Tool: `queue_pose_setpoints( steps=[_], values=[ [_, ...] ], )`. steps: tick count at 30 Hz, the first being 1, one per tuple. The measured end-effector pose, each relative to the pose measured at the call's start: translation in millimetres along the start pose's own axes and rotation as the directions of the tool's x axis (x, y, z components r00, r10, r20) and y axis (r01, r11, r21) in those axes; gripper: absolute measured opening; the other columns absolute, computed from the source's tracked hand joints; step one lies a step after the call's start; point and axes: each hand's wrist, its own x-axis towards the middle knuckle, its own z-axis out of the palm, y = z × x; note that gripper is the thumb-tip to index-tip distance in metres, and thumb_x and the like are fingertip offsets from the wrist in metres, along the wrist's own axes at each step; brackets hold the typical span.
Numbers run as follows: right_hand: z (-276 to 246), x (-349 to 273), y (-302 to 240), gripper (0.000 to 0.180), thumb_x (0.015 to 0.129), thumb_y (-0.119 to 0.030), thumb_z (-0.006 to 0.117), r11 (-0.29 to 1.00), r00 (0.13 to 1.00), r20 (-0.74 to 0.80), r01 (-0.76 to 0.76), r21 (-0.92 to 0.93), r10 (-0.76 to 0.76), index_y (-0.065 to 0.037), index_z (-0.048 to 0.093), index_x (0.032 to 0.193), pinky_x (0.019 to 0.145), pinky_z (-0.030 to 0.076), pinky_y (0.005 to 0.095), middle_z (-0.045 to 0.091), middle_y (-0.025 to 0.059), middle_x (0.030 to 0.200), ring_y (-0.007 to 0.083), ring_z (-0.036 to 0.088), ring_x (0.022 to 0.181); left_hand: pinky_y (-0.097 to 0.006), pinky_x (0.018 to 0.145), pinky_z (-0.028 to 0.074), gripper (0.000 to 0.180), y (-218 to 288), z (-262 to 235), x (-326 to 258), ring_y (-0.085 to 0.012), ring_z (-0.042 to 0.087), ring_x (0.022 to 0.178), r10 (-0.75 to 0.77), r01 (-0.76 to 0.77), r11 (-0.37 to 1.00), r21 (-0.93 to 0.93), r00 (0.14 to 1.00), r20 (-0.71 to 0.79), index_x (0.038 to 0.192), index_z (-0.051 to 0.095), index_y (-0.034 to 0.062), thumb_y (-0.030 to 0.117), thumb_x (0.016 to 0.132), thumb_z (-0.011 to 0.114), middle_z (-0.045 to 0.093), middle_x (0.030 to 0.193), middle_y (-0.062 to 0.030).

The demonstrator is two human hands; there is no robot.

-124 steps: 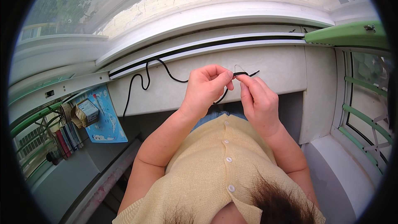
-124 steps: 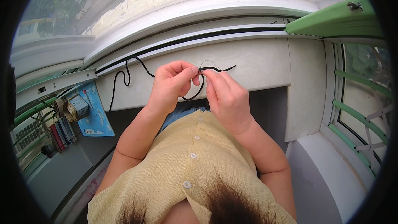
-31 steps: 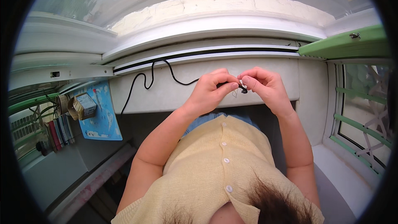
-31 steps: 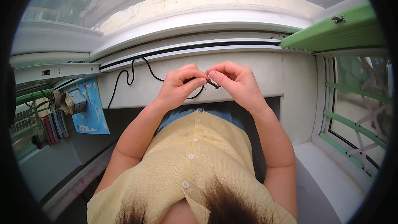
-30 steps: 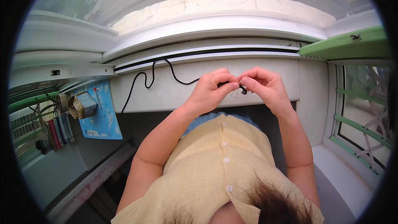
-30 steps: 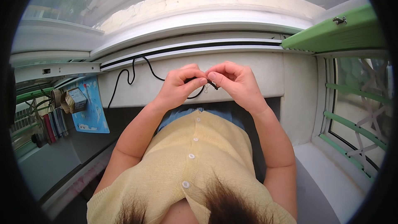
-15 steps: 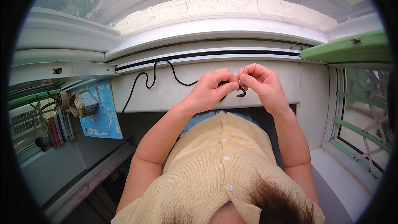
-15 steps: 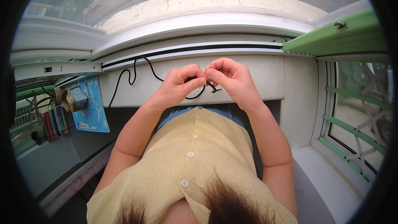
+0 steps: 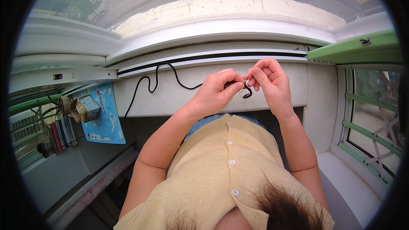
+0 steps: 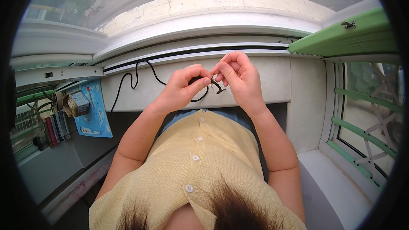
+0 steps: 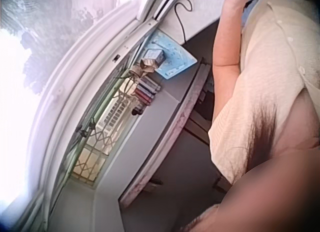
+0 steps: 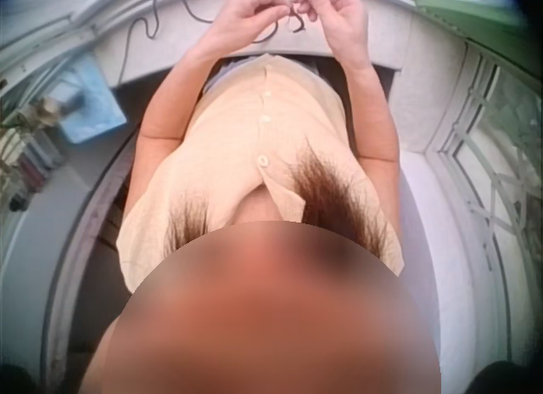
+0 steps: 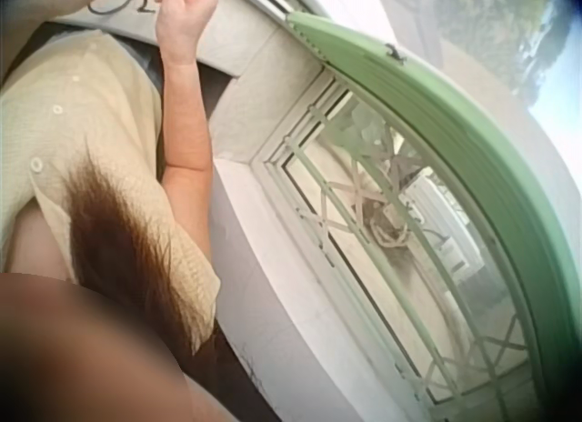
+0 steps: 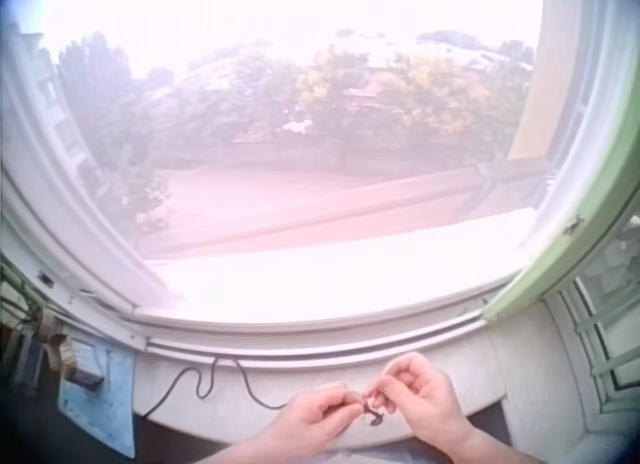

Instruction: The person walks through a bedroom and hallway while holding a black cable, then opens a drawer to retrieve a small box. They move to a window sill, open the box to remove a needle and thread, and proceed to thread the needle and sew the damaged section of the cable.

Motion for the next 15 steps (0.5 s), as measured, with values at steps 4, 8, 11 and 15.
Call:
queue_pose_setpoints(
  steps=[4, 8, 11, 15],
  values=[
    [1.0, -0.6, -2.2, 0.005, 0.095, -0.005, 0.054, 0.999, 1.000, 0.002, -0.009, -0.040, 0.009, -0.002, 0.051, 0.098, 0.066, 0.049, 0.0217, 0.066, 0.0089, 0.088, 0.0088, 0.060, 0.077, -0.024, 0.059, 0.037, 0.013, 0.2, 0.6, 0.9, -0.0073, 0.043, 0.067, -0.018, 0.018, 1.000, 0.021, 1.000, -0.003, 0.092, 0.062, -0.0007, 0.012, 0.092, 0.060, 0.053, 0.075, -0.0006],
    [-3.0, 0.6, -0.6, 0.006, 0.095, -0.005, 0.054, 1.000, 1.000, 0.011, -0.007, -0.016, 0.007, -0.001, 0.051, 0.099, 0.068, 0.050, 0.0227, 0.067, 0.0100, 0.091, 0.0108, 0.062, 0.080, -0.024, 0.060, 0.038, 0.012, 1.9, 0.4, 0.8, -0.0075, 0.044, 0.068, -0.019, 0.019, 0.999, 0.046, 1.000, 0.002, 0.091, 0.062, -0.0003, 0.012, 0.092, 0.060, 0.054, 0.075, -0.0009],
    [-2.5, -0.2, 0.8, 0.007, 0.095, -0.005, 0.055, 1.000, 1.000, 0.007, 0.017, 0.022, -0.017, -0.001, 0.051, 0.099, 0.068, 0.051, 0.0235, 0.067, 0.0100, 0.092, 0.0117, 0.063, 0.080, -0.023, 0.061, 0.039, 0.012, -3.8, 0.5, 0.2, -0.0071, 0.045, 0.069, -0.027, 0.027, 1.000, 0.014, 0.999, -0.021, 0.091, 0.062, -0.0001, 0.012, 0.093, 0.059, 0.055, 0.077, -0.0006],
    [-5.1, -1.3, 0.4, 0.006, 0.095, -0.006, 0.055, 0.996, 1.000, 0.011, 0.013, 0.089, -0.014, -0.001, 0.052, 0.099, 0.070, 0.052, 0.0248, 0.066, 0.0104, 0.092, 0.0129, 0.064, 0.081, -0.023, 0.063, 0.040, 0.012, -6.3, 1.2, 0.1, -0.0069, 0.046, 0.070, -0.012, 0.012, 1.000, -0.017, 0.999, -0.046, 0.090, 0.062, 0.0000, 0.011, 0.093, 0.059, 0.057, 0.078, 0.0000]
  ],
)
